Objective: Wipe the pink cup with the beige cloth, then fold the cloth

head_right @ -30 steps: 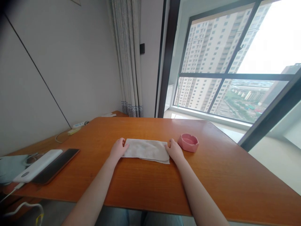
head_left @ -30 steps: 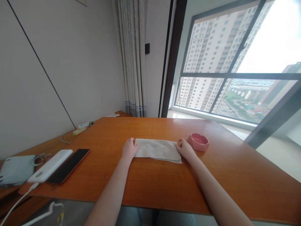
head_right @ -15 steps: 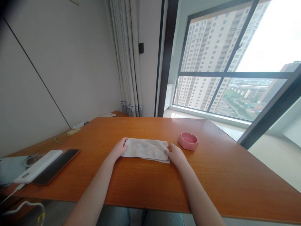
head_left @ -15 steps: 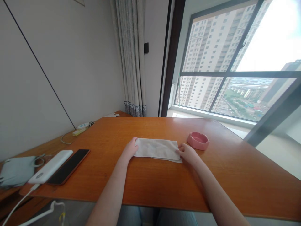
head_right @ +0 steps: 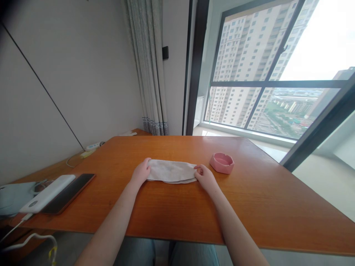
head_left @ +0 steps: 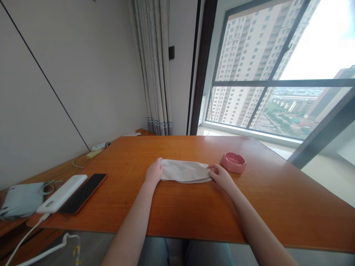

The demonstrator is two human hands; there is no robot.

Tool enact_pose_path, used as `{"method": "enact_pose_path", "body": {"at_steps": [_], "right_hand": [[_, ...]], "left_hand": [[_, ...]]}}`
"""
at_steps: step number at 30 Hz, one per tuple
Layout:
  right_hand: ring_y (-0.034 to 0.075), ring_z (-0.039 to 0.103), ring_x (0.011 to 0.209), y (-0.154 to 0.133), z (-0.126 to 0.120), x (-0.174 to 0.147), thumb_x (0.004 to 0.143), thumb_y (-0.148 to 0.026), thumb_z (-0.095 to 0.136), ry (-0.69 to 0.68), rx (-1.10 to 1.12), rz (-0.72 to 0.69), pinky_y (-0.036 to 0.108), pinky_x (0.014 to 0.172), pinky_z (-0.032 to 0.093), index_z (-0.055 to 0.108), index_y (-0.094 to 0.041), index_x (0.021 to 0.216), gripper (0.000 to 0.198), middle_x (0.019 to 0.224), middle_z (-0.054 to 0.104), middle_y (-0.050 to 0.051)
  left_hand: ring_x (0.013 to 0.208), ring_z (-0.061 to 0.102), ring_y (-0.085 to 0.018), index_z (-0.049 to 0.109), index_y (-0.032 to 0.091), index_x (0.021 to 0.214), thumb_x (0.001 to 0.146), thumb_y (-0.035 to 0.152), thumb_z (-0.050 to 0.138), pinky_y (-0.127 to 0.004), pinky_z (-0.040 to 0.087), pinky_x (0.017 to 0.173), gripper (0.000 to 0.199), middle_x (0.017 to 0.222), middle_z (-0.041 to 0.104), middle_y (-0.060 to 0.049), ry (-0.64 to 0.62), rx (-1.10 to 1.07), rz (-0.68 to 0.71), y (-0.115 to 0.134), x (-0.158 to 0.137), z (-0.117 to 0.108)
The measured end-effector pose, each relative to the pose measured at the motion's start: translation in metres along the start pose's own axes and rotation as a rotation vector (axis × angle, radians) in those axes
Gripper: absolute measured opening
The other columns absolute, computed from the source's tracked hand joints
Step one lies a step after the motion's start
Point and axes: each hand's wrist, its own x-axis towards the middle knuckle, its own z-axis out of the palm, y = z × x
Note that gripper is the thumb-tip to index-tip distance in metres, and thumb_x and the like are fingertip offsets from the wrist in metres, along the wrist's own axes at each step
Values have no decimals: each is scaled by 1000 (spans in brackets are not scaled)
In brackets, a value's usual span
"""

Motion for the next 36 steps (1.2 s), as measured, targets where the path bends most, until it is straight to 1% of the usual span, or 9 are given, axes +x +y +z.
{"method": "enact_pose_path", "body": {"at_steps": [4, 8, 10, 12, 14, 20, 24, 29, 36], "right_hand": [[13, 50, 58, -8, -3, -5, 70, -21, 46, 105, -92, -87, 24, 58, 36, 56, -20, 83, 17, 60, 50, -4], [13, 50, 57, -8, -1, -5, 67, -20, 48, 68, -193, -86, 24, 55, 33, 56, -21, 78, 14, 60, 53, -4], [13, 51, 55, -6, 2, -4, 67, -18, 46, -5, -122, -11, 23, 54, 34, 55, -20, 79, 14, 58, 52, -4], [13, 52, 52, -3, 5, -3, 67, -16, 45, -141, 11, 117, 23, 52, 35, 52, -20, 81, 16, 54, 49, -6], [12, 51, 49, -2, 7, -3, 66, -13, 45, -249, 59, 182, 22, 50, 35, 51, -20, 80, 16, 51, 47, -7], [10, 46, 55, -6, 4, -7, 61, -9, 51, -227, -239, 9, 21, 53, 31, 48, -19, 64, 11, 57, 50, -4], [11, 46, 56, -11, -1, -10, 61, -9, 51, -215, -343, 5, 22, 53, 29, 46, -19, 61, 11, 58, 51, -3], [11, 45, 57, -14, -2, -12, 61, -8, 52, -235, -378, -2, 22, 53, 28, 47, -19, 62, 13, 59, 50, -3], [12, 47, 60, -7, 4, -9, 63, -10, 54, -241, -505, -19, 22, 54, 27, 51, -19, 66, 10, 64, 54, -1]], "left_hand": [[103, 58, -23, 45, 17, 126, 86, 17, 41, -33, 43, 84, 40, 116, 61, -12, -7, 2, -5, -2, 1, 1], [104, 57, -22, 50, 17, 120, 85, 16, 42, -31, 42, 86, 36, 116, 61, -11, -21, -22, 21, -2, 1, 3], [104, 57, -22, 52, 17, 118, 85, 16, 42, -31, 42, 87, 34, 115, 61, -11, -14, -30, 31, -1, 0, 3], [103, 58, -22, 52, 16, 117, 85, 16, 42, -31, 42, 87, 33, 112, 62, -11, 4, -31, 31, 0, 0, 2], [102, 58, -22, 51, 16, 118, 85, 16, 42, -31, 43, 86, 33, 111, 63, -11, 19, -23, 27, 0, 0, 2], [103, 58, -23, 50, 15, 120, 86, 15, 41, -32, 43, 86, 35, 113, 62, -12, 34, -4, 10, 1, 1, 5], [105, 57, -23, 50, 15, 120, 85, 16, 42, -32, 42, 88, 36, 116, 61, -12, 20, -5, -1, 1, 1, 7], [106, 56, -22, 53, 17, 118, 82, 17, 49, -30, 42, 90, 36, 118, 60, -10, -38, -7, 12, 0, -1, 5], [106, 56, -20, 53, 18, 116, 84, 16, 48, -29, 41, 89, 33, 114, 60, -10, -57, 37, 22, 1, 0, 9]]}}
